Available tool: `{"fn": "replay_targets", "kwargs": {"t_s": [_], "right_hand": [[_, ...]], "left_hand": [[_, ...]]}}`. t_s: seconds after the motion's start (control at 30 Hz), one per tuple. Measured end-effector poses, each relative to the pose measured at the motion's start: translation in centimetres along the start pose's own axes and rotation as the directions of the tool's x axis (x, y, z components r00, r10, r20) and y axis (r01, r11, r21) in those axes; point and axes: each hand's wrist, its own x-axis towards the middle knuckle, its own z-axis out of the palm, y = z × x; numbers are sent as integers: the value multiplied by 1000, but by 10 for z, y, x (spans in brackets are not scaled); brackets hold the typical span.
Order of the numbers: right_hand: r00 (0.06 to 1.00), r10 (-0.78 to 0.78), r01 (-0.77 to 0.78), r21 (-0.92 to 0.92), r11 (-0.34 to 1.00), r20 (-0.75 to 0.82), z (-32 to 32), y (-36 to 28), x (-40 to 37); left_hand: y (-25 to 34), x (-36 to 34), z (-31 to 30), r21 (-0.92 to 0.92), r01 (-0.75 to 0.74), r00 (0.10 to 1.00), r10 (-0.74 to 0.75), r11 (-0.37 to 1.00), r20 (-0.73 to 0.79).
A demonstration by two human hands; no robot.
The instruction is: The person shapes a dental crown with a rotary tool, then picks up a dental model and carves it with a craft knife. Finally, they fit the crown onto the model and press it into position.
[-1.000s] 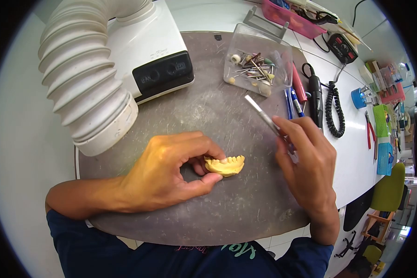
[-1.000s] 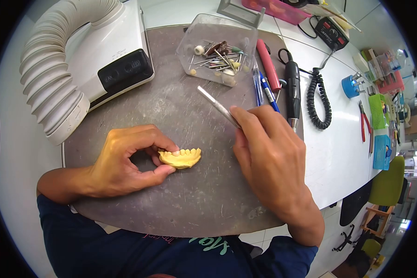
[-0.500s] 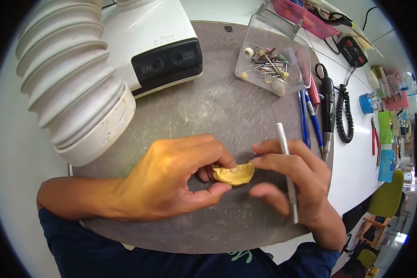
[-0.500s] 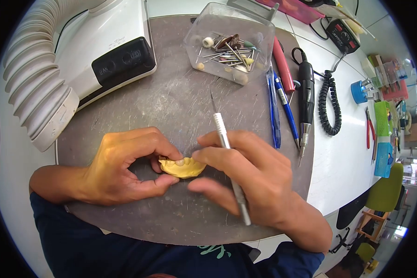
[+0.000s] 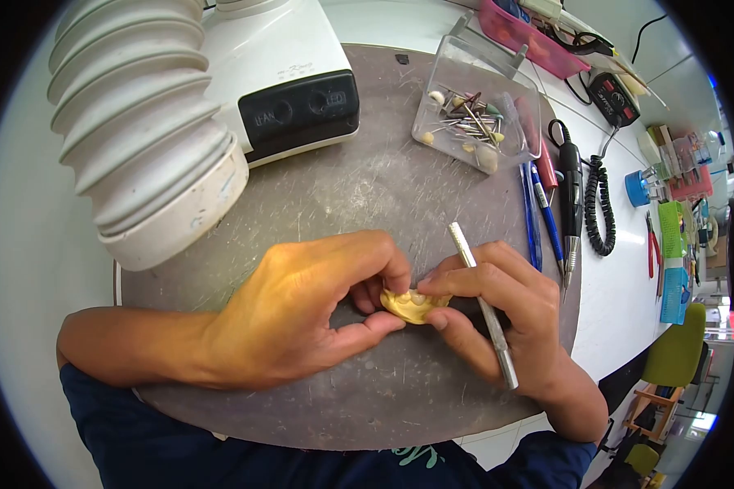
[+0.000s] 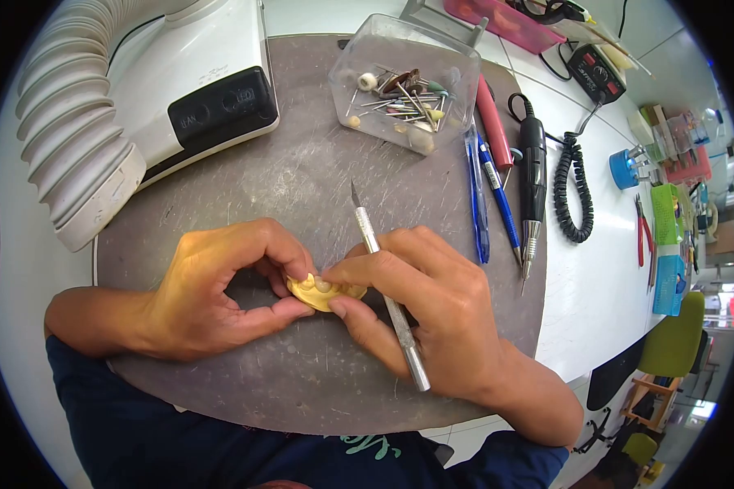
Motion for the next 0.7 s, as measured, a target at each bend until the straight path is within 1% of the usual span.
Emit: {"fn": "replay_targets", "kwargs": {"t_s": [0.03, 0.1, 0.13, 0.2, 0.33, 0.4, 0.43, 0.5, 0.53, 0.6, 0.63, 0.67, 0.7], "right_hand": [[1000, 0, 0, -1, 1000, 4, 0, -1, 1], [998, 64, -64, 61, 996, -2, 0, -4, 3], [998, 66, -66, 60, 996, -2, 1, -3, 3], [998, 55, -52, 127, 991, -21, 3, -1, 4], [999, 34, -28, 146, 989, -41, 5, -2, 5], [995, 86, -74, 202, 977, -52, 7, -2, 4], [995, 83, -72, 201, 977, -52, 7, -3, 4], [975, 189, -148, 295, 944, -115, 8, -5, 3], [975, 188, -147, 295, 944, -115, 7, -4, 3], [947, 212, -184, 133, 974, -243, 1, 1, 3], [946, 214, -185, 134, 973, -244, -2, 4, 3], [965, 181, -193, -46, 980, -189, -5, 8, 3], [979, 156, -182, -224, 957, -128, -7, 11, 3]], "left_hand": [[0, 0, 1, -3, 1, 1000, -1, 1000, -3], [1, 1, 2, -5, -25, 999, 24, 1000, -23], [0, 1, 3, -7, -26, 999, 25, 1000, -22], [0, 1, 4, -34, -35, 999, 33, 999, -34], [0, 2, 6, -12, -41, 998, 40, 999, -42], [1, 3, 6, 41, -80, 994, 83, 996, -77], [1, 3, 6, 42, -80, 993, 84, 996, -79], [1, 3, 5, 37, -66, 995, 69, 997, -78], [1, 2, 5, 37, -66, 995, 68, 997, -78], [2, 2, 2, 70, -72, 996, 76, 995, -52], [1, 2, 2, 70, -71, 996, 75, 995, -49], [1, 1, 2, 88, -78, 995, 83, 993, -49], [1, 1, 2, 108, -86, 995, 92, 990, -49]]}}
